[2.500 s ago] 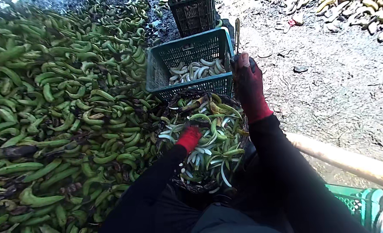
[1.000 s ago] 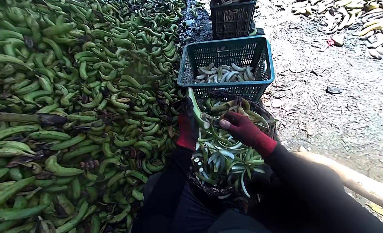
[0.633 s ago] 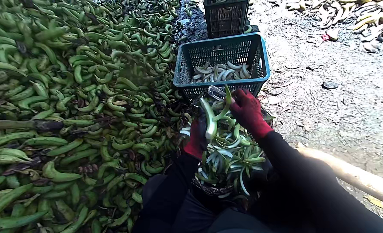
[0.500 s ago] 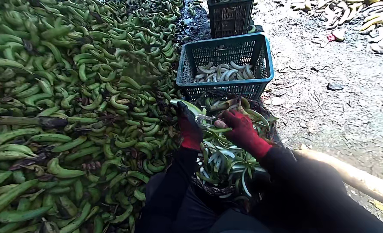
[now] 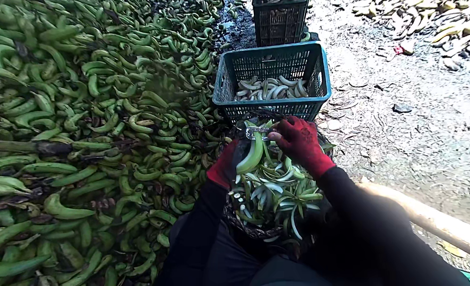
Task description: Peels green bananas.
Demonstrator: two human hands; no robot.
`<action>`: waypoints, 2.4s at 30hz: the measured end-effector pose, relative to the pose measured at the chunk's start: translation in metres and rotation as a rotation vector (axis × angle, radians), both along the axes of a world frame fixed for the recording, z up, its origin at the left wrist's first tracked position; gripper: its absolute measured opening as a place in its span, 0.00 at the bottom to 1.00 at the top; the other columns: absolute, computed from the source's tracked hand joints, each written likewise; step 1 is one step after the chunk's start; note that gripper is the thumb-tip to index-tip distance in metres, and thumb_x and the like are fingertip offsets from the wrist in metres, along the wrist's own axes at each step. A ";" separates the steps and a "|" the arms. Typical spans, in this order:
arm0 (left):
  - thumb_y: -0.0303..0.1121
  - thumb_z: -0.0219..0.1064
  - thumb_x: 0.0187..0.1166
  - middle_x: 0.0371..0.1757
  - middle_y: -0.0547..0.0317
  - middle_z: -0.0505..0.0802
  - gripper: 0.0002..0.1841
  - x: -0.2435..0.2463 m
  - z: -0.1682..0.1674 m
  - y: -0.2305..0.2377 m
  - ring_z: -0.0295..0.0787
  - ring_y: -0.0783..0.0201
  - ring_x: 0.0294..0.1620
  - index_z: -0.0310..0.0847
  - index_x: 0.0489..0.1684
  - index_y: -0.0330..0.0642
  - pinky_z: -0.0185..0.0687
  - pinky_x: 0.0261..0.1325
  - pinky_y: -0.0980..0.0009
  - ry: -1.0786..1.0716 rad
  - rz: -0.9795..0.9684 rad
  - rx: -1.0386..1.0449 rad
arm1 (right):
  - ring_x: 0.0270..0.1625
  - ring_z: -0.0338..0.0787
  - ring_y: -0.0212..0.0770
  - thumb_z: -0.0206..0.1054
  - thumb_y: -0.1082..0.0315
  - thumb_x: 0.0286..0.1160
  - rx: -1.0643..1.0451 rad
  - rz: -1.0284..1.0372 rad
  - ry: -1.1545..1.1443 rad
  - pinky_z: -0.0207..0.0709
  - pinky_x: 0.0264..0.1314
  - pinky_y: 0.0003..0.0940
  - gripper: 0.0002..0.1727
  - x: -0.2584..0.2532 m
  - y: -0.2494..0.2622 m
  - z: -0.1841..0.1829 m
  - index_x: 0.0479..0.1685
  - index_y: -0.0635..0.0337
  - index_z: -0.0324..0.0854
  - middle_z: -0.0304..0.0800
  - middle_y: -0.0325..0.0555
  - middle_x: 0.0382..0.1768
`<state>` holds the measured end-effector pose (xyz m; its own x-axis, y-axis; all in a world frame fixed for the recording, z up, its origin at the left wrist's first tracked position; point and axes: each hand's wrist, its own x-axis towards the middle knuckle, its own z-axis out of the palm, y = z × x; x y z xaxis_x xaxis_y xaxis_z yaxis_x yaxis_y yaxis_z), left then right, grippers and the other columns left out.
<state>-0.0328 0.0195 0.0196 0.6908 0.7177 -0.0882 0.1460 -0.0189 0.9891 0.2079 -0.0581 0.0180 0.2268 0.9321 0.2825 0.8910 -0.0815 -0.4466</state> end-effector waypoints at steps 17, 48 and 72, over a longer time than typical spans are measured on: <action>0.59 0.43 0.91 0.49 0.68 0.89 0.22 0.048 -0.009 0.005 0.87 0.71 0.48 0.77 0.62 0.60 0.88 0.50 0.67 -0.567 0.453 -0.314 | 0.51 0.86 0.58 0.49 0.30 0.82 0.023 0.032 0.007 0.74 0.53 0.64 0.33 -0.036 0.003 -0.010 0.55 0.45 0.88 0.85 0.53 0.45; 0.57 0.52 0.87 0.38 0.66 0.89 0.18 0.032 -0.002 0.002 0.87 0.71 0.35 0.81 0.51 0.57 0.87 0.36 0.72 -0.623 0.244 -0.632 | 0.47 0.87 0.56 0.49 0.29 0.82 0.227 0.183 -0.049 0.76 0.53 0.59 0.35 -0.042 0.001 -0.014 0.50 0.48 0.90 0.87 0.51 0.41; 0.52 0.53 0.89 0.49 0.63 0.90 0.18 0.037 -0.010 -0.013 0.88 0.69 0.43 0.80 0.66 0.58 0.87 0.43 0.69 -0.418 0.219 -0.406 | 0.48 0.88 0.54 0.59 0.31 0.77 0.009 0.087 0.194 0.78 0.52 0.61 0.35 -0.036 0.003 -0.026 0.54 0.56 0.84 0.88 0.52 0.46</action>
